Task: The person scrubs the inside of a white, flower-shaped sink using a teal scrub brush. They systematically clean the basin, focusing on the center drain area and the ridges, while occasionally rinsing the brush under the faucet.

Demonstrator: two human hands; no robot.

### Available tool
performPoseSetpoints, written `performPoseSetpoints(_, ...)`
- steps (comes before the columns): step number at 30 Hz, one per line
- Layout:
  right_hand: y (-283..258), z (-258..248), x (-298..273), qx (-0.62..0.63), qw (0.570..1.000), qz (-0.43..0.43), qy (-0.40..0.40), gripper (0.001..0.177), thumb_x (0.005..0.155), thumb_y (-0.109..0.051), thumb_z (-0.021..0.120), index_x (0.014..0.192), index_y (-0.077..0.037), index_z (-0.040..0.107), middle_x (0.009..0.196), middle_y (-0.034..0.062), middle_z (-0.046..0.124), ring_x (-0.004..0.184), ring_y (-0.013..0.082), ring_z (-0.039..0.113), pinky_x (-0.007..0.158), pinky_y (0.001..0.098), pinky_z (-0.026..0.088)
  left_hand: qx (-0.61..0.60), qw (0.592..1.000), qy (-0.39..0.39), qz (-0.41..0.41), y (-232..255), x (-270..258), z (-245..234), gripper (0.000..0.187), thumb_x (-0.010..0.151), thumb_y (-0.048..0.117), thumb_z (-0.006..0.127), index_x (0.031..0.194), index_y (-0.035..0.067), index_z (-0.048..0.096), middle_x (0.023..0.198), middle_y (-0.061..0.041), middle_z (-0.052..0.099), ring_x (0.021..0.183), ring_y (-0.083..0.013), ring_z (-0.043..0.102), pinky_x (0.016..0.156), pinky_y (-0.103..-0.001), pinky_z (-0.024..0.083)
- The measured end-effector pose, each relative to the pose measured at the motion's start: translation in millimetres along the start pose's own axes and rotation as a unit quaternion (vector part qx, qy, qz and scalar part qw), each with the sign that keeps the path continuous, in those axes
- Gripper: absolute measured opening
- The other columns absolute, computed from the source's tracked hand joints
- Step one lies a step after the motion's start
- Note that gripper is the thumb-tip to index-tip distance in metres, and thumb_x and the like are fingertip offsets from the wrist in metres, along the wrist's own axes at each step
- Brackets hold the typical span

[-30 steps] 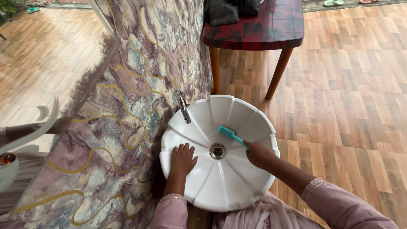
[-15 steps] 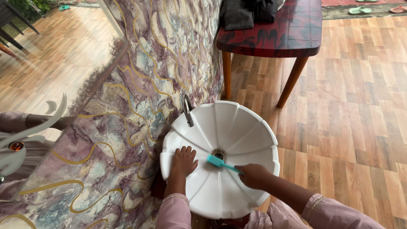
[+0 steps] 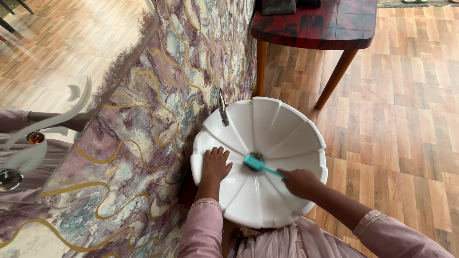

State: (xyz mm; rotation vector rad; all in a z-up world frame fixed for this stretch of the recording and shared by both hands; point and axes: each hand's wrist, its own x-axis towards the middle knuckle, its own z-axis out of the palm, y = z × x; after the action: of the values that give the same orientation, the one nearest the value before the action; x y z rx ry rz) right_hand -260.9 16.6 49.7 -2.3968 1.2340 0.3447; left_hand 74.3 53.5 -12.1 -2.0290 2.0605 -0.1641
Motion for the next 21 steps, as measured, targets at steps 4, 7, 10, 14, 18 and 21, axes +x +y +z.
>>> performPoseSetpoints(4, 3.5, -10.5, 3.9, -0.014, 0.988, 0.143, 0.06, 0.057, 0.107, -0.032, 0.045, 0.16, -0.015, 0.033, 0.087, 0.016, 0.071, 0.073, 0.0341, 0.072, 0.065, 0.0495, 0.061, -0.008, 0.997, -0.075, -0.013, -0.7, 2.4, -7.1, 0.058, 0.101, 0.059, 0.046, 0.14, 0.017, 0.05, 0.133, -0.007, 0.049, 0.128, -0.0259, 0.041, 0.105, -0.045, 0.033)
performPoseSetpoints(7, -39.1, 26.3, -18.2, 0.162, 0.984, -0.062, -0.028, 0.054, 0.1, -0.039, 0.055, 0.151, -0.023, 0.045, 0.087, 0.0134, 0.075, 0.071, 0.0299, 0.074, 0.071, 0.0473, 0.059, 0.021, 0.996, -0.082, -0.035, -2.7, 10.2, -6.1, 0.071, 0.098, 0.066, 0.034, 0.154, 0.023, 0.032, 0.159, -0.009, 0.023, 0.149, -0.0315, 0.014, 0.118, -0.051, 0.014)
performPoseSetpoints(10, -61.2, 25.5, -33.7, 0.106, 0.991, -0.045, -0.075, 0.052, 0.101, -0.036, 0.05, 0.152, -0.027, 0.048, 0.075, 0.0182, 0.074, 0.065, 0.033, 0.069, 0.067, 0.0492, 0.056, 0.044, 0.992, -0.115, -0.036, -2.2, 7.0, -4.4, 0.078, 0.098, 0.07, 0.026, 0.163, 0.027, 0.018, 0.172, -0.009, 0.001, 0.157, -0.0349, -0.008, 0.122, -0.055, -0.004)
performPoseSetpoints(14, -34.0, -18.8, 8.6, 0.024, 0.988, 0.1, 0.115, 0.047, 0.104, -0.029, 0.049, 0.15, -0.018, 0.051, 0.08, 0.0178, 0.075, 0.066, 0.035, 0.07, 0.066, 0.0487, 0.06, 0.059, 0.993, -0.096, -0.043, -2.5, 9.6, -9.4, 0.078, 0.1, 0.069, 0.024, 0.165, 0.027, 0.018, 0.173, -0.009, 0.002, 0.158, -0.0347, -0.006, 0.124, -0.057, -0.004)
performPoseSetpoints(18, -36.4, 14.1, -32.6, 0.122, 0.99, 0.05, -0.055, 0.045, 0.1, -0.031, 0.053, 0.144, -0.024, 0.056, 0.095, 0.0172, 0.077, 0.079, 0.0337, 0.074, 0.077, 0.048, 0.059, 0.054, 0.99, -0.123, -0.037, -1.3, 6.6, -12.8, 0.078, 0.1, 0.069, 0.024, 0.165, 0.026, 0.016, 0.174, -0.009, 0.0, 0.158, -0.0351, -0.006, 0.122, -0.06, -0.002)
performPoseSetpoints(21, -22.6, 18.7, -68.9, 0.124, 0.989, 0.036, -0.072, 0.041, 0.098, -0.032, 0.055, 0.138, -0.02, 0.061, 0.102, 0.0144, 0.079, 0.088, 0.0331, 0.075, 0.083, 0.0478, 0.058, 0.052, 0.991, -0.121, -0.035, -3.5, 8.5, -10.2, 0.078, 0.101, 0.069, 0.023, 0.165, 0.026, 0.016, 0.173, -0.009, 0.0, 0.158, -0.0348, -0.005, 0.123, -0.06, -0.001)
